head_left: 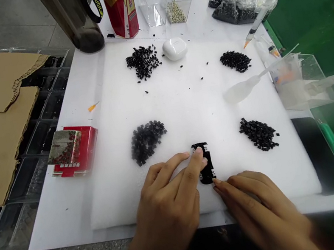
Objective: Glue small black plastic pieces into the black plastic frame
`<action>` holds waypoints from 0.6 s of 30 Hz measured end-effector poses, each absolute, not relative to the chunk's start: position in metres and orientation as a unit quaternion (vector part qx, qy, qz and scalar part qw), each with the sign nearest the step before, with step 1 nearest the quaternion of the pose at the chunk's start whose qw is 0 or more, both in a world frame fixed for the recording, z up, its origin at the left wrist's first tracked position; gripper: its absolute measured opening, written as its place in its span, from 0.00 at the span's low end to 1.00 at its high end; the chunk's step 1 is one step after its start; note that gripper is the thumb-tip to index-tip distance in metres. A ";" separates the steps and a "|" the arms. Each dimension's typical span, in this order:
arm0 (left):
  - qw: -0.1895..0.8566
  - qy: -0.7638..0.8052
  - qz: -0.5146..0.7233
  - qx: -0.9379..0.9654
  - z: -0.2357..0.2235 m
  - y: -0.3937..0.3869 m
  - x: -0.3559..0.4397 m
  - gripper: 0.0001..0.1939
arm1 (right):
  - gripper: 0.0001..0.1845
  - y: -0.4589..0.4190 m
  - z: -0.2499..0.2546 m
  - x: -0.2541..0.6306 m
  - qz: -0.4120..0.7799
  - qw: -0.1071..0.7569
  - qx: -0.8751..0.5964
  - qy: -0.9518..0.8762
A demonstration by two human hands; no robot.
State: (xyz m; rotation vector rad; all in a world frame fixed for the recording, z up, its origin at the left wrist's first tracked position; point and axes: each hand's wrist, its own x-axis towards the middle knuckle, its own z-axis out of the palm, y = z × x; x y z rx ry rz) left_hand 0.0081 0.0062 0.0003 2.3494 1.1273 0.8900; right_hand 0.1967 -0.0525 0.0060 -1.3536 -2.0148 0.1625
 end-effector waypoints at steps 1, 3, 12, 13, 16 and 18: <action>0.194 0.403 0.318 0.836 0.000 0.006 0.008 0.23 | 0.18 -0.052 0.006 0.196 0.064 0.350 -0.523 -0.774; 0.203 0.404 0.320 0.833 0.001 0.005 0.007 0.24 | 0.19 -0.052 0.006 0.196 0.062 0.354 -0.524 -0.773; 0.243 0.393 0.365 0.809 0.001 0.003 0.005 0.25 | 0.19 -0.050 0.008 0.194 0.068 0.342 -0.517 -0.781; 0.246 0.392 0.371 0.805 0.001 0.003 0.005 0.25 | 0.20 -0.053 0.008 0.195 0.073 0.339 -0.516 -0.783; 0.261 0.391 0.394 0.790 0.001 0.002 0.005 0.25 | 0.26 -0.068 0.001 0.215 0.059 0.319 -0.532 -0.782; 0.272 0.390 0.410 0.778 0.002 0.001 0.004 0.24 | 0.28 -0.071 -0.006 0.240 0.043 0.310 -0.525 -0.792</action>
